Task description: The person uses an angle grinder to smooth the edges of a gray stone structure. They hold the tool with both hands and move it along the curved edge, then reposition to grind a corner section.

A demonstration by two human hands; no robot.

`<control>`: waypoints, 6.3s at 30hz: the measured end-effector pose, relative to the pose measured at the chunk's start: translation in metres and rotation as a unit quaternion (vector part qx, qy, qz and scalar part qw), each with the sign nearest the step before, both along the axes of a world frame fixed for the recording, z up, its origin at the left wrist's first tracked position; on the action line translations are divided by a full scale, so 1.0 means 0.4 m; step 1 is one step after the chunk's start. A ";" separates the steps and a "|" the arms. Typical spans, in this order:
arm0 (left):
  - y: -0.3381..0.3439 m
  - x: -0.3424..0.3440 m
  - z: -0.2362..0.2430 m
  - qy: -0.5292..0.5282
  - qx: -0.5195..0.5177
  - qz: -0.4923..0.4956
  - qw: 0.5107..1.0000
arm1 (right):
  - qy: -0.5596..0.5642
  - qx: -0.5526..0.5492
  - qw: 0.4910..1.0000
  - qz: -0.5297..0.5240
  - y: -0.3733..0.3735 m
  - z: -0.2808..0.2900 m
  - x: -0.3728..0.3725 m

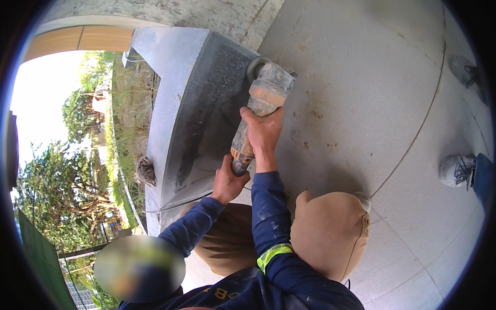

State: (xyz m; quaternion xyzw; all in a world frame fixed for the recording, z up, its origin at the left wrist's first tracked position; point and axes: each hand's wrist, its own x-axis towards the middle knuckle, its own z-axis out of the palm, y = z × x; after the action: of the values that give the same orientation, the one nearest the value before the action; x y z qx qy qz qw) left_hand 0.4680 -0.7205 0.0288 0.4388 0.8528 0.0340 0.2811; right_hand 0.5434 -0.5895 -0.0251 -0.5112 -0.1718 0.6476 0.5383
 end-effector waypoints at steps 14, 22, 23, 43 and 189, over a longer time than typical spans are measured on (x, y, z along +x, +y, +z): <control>-0.018 -0.006 0.018 -0.024 0.083 0.011 0.996 | 0.008 0.072 0.997 0.014 -0.002 0.071 -0.008; -0.026 -0.007 0.006 0.016 0.057 0.021 0.998 | 0.036 0.034 0.999 0.019 -0.013 0.058 -0.002; -0.025 -0.005 0.012 0.014 0.074 0.029 0.997 | 0.019 0.042 0.999 0.029 -0.011 0.073 -0.003; -0.016 -0.008 -0.010 0.012 0.012 0.024 1.000 | 0.022 0.021 0.999 0.011 -0.014 0.005 -0.013; 0.013 0.028 -0.114 -0.009 0.079 0.023 0.997 | -0.059 0.016 0.997 0.038 0.031 -0.013 0.035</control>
State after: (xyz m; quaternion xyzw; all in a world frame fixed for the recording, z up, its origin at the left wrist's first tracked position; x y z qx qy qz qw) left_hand 0.4793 -0.7153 -0.0169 0.4396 0.8548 0.1118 0.2520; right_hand 0.5576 -0.5772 -0.0303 -0.5331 -0.2327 0.6333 0.5106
